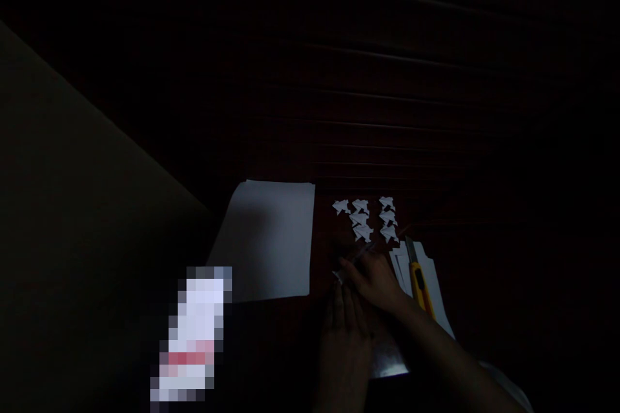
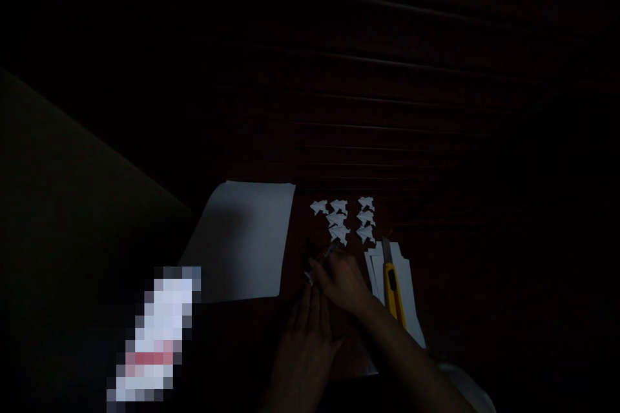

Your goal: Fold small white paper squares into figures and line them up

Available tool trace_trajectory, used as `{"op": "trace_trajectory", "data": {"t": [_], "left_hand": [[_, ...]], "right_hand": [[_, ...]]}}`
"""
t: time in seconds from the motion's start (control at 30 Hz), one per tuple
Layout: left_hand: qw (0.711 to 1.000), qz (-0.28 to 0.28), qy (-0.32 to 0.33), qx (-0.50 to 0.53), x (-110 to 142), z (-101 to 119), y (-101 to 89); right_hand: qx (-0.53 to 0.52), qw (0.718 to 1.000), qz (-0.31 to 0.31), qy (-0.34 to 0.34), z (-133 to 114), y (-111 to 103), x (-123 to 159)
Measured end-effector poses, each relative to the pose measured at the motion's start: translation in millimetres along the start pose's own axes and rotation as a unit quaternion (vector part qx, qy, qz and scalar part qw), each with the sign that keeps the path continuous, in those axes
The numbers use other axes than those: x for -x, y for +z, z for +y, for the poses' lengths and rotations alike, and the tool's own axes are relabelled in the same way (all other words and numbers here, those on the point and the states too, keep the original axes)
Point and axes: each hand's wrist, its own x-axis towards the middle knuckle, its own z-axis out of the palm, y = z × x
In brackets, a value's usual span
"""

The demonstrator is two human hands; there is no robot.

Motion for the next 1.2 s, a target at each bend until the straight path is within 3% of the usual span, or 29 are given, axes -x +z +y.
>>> {"op": "trace_trajectory", "data": {"t": [1.2], "left_hand": [[1.000,0.016,-0.004,0.004,-2.5,0.7,-5.4]], "right_hand": [[0.028,1.000,0.000,-0.011,-1.0,-1.2,-0.7]]}}
